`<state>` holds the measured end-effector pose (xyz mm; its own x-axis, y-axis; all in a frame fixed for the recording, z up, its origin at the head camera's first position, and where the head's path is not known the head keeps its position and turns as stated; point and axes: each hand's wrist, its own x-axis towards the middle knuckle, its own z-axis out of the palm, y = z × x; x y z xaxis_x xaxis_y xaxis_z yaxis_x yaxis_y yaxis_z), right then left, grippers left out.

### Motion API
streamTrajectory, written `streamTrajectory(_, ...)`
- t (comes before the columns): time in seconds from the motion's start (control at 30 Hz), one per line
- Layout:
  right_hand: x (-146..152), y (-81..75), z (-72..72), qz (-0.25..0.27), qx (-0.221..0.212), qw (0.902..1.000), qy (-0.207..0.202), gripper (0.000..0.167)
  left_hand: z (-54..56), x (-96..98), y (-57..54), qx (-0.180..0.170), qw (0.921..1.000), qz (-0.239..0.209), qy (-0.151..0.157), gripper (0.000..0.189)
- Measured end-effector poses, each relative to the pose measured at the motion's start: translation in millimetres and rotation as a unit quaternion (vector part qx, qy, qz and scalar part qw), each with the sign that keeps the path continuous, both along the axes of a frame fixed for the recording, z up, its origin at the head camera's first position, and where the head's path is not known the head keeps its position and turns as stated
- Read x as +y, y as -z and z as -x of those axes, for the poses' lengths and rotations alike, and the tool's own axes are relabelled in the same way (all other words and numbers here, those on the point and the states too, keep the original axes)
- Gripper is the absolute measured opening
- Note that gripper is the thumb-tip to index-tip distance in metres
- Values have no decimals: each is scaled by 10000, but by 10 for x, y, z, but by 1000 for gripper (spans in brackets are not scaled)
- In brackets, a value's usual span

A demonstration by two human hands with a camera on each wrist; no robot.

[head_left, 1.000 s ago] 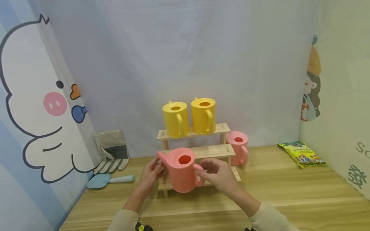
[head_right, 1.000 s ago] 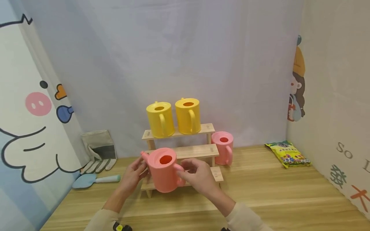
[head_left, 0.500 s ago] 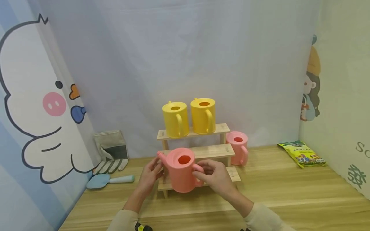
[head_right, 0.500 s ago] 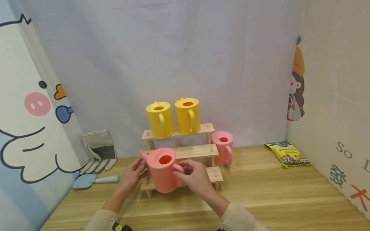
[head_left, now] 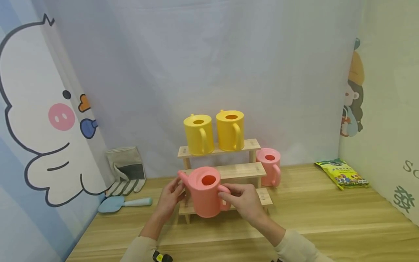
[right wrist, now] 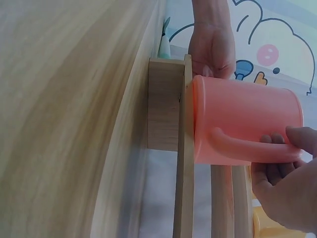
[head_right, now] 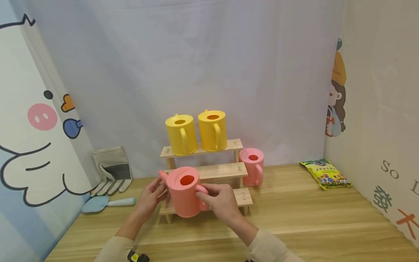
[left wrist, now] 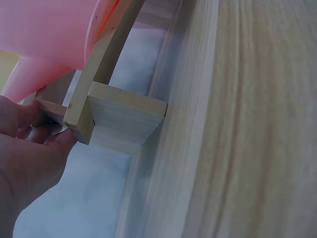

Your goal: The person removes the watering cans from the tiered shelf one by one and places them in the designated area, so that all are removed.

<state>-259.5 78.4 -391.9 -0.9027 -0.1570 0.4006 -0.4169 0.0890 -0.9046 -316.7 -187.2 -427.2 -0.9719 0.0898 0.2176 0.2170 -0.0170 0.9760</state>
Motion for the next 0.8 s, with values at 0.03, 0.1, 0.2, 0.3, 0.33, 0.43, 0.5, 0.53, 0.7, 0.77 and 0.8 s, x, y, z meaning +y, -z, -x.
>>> streamTrajectory(0.03,-4,-3,-1,63,-88,9999,-4,29,0,-1,1,14,10000,7,13,48)
streamTrajectory(0.1,-12,-6,6,282,-314,9991,-45,30,0,-3,0,18,10000,-16,36,47)
streamTrajectory(0.2,-19,-11,23,708,-664,9952,-156,30,4,-5,-3,57,9999,-61,102,46)
streamTrajectory(0.3,-24,-6,38,1034,-867,9906,-228,31,3,-7,-11,101,9998,-84,151,45)
streamTrajectory(0.33,-27,-5,39,1096,-917,9895,-240,31,3,-8,-11,102,9998,-87,157,45)
streamTrajectory(0.43,-39,6,41,1161,-997,9881,-174,29,1,-12,-12,105,9998,-78,161,45)
streamTrajectory(0.5,-47,9,35,1178,-990,9880,-94,28,3,-15,-8,107,9998,-51,165,46)
streamTrajectory(0.53,-50,9,32,1186,-978,9881,-44,27,3,-16,-7,93,9998,-46,161,46)
streamTrajectory(0.7,-52,14,25,1188,-867,9890,143,23,2,-15,-6,41,9999,31,140,46)
streamTrajectory(0.77,-49,19,29,1180,-862,9891,152,22,3,-13,-8,46,9999,41,151,46)
streamTrajectory(0.8,-46,21,31,1164,-847,9895,155,22,4,-13,-9,53,9998,58,155,46)
